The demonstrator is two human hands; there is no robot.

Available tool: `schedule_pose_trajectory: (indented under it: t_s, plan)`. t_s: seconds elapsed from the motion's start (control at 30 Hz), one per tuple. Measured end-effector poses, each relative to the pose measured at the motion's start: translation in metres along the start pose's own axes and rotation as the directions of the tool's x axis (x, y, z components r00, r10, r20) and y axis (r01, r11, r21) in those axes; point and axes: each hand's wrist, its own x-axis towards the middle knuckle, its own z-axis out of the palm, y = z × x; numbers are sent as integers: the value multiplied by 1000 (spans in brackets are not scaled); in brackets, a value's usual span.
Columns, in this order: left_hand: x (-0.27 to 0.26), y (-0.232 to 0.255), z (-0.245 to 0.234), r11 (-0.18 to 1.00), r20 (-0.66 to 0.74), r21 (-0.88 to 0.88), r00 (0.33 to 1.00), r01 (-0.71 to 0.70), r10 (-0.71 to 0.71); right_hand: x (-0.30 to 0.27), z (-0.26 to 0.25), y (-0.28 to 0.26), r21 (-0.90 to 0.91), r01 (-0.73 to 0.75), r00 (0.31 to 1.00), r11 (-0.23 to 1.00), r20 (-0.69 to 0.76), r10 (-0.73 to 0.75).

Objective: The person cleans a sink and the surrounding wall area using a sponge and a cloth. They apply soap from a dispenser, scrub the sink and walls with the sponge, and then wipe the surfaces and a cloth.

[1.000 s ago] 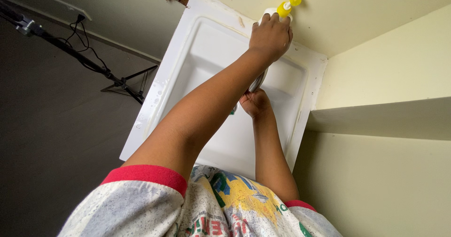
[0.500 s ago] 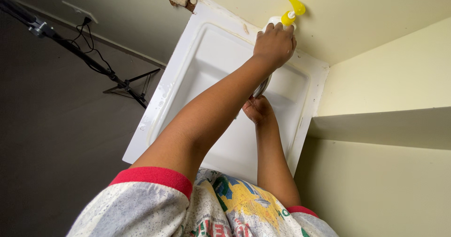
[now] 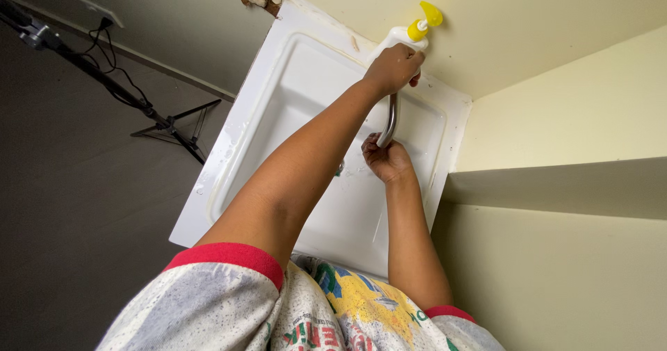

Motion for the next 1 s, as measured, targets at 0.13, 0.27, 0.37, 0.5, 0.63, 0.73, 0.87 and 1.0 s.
schedule_pose_trajectory:
  t_s: [0.13,0.27,0.37,0.5,0.63,0.73,0.87,1.0]
  plan:
    - [4,-6,6,1000,9,-28,1000,6,-5,15,3,-40,-203,152,950,967,-238,-200]
    - [11,-16,8,981,35,-184,998,64,-58,-14,56,-105,-256,93,981,962,189,-44]
    - [15,-22,11,964,65,-251,995,91,-77,-69,137,-127,-691,330,944,643,263,-202]
    - [21,-30,13,957,98,-284,995,63,-37,-117,217,-114,-958,286,909,10,267,-320]
    - [19,-33,16,920,22,-380,995,98,-97,-121,233,-98,-956,242,899,-163,285,-334]
    - [17,-32,11,938,104,-335,993,89,-57,-115,212,-98,-944,284,857,-169,328,-397]
    - [9,-16,2,968,145,-250,989,35,1,-90,150,-84,-932,362,797,27,295,-527]
    - [5,9,-10,986,175,147,983,-78,52,-61,85,-41,-802,339,852,492,39,-523]
